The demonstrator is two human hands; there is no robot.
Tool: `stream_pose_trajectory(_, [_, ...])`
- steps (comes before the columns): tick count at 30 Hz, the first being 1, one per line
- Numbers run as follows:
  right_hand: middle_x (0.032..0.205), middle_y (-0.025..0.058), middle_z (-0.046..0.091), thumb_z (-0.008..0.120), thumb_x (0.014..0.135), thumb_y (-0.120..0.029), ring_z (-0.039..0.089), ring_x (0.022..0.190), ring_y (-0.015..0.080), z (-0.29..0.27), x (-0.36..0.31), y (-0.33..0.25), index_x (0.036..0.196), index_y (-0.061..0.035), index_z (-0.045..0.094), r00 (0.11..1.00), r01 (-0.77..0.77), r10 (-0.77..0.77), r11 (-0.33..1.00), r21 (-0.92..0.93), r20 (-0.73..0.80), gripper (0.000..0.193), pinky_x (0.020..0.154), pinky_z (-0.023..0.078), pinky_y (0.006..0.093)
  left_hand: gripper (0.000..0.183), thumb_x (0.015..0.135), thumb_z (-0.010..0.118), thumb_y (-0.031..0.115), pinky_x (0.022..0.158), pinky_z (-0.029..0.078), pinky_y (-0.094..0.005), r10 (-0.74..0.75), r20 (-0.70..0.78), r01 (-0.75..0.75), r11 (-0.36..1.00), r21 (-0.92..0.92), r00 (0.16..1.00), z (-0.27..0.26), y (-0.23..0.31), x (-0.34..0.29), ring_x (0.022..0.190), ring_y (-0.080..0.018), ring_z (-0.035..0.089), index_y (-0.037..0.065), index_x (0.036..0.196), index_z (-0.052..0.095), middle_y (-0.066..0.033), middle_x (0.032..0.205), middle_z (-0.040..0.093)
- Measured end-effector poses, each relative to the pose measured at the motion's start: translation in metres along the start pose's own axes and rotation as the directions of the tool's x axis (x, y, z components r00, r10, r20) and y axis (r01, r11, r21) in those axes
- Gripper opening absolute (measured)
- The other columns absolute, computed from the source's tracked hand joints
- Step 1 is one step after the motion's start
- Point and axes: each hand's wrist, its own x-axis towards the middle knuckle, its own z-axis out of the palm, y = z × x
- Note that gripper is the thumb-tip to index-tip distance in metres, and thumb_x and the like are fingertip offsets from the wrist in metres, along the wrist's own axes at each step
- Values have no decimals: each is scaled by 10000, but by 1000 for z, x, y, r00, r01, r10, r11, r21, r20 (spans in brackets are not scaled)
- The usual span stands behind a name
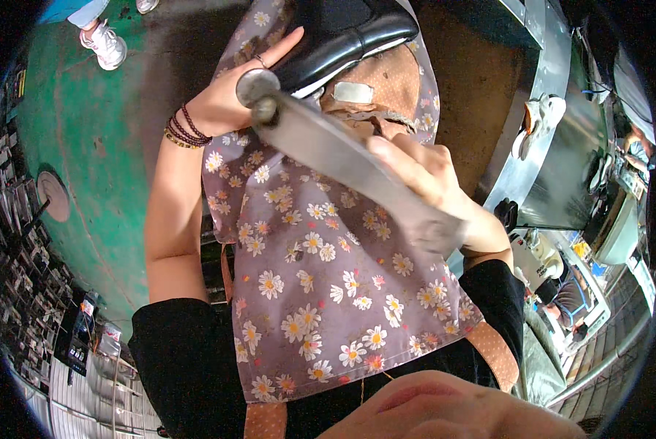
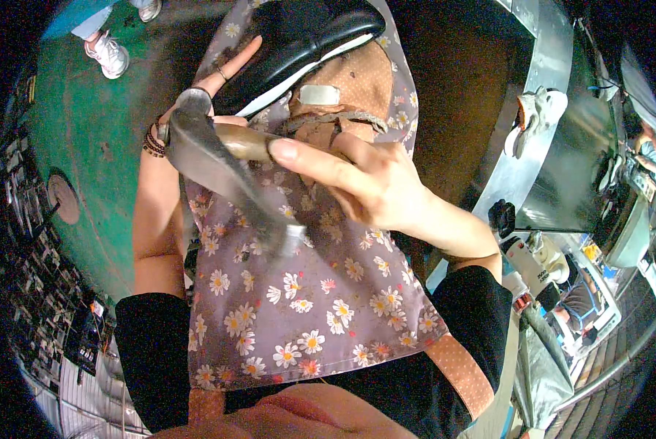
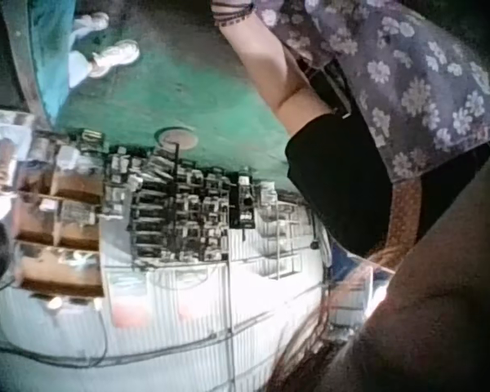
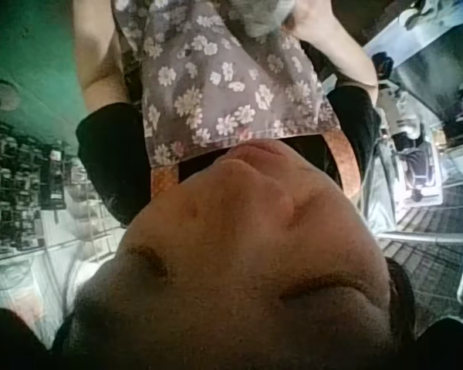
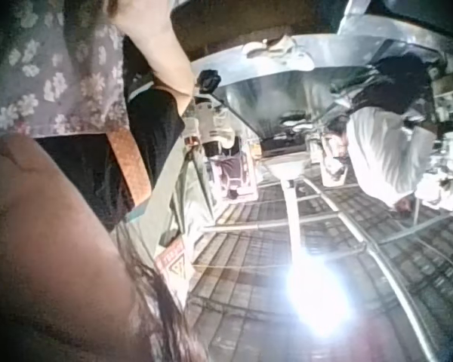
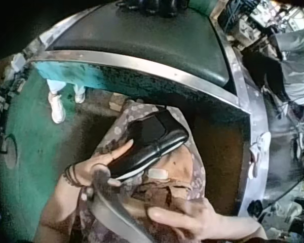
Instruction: The person uses a hammer to repeatedly strike the surface of black boots placed on a conveyor belt. They handle the boots one at a time, picking them up, striking them with the hammer, and placing them back on the belt.
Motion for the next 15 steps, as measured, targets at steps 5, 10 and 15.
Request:
stream_pose_trajectory(5, [726, 91, 527, 665, 723, 39, 569, 577, 284, -2, 13, -3, 1419, -218, 466, 989, -8, 23, 995, -99, 143, 768, 522, 487, 389, 992, 762, 758, 90, 890, 442, -254, 64, -6, -63, 998, 19, 998, -1, 0, 4, 947, -99, 532, 106, 1547, 152, -89, 1333, 530])
stream_pose_trajectory(10, [856, 102, 649, 672, 747, -7, 606, 586, 266, 0, -9, 11, 1411, -219, 476, 996, 53, -58, 995, -86, -63, 723, 514, 516, 356, 988, 724, 710, 1, 944, 424, -265, -80, -16, 82, 982, 167, 997, 1, 22, -3, 1041, -136, 534, 119, 1544, 173, -101, 1297, 554])
stream_pose_trajectory(15, [994, 216, 671, 623, 861, 3, 680, 828, 361, 0, -24, 34, 1342, -45, 506, 980, -156, 147, 986, -65, -133, 497, 703, 551, 398, 1015, 710, 778, 79, 1096, 332, -333, -34, -85, 68, 898, 436, 996, 2, 31, -3, 1273, -201, 472, 205, 1538, 205, -124, 1458, 443])
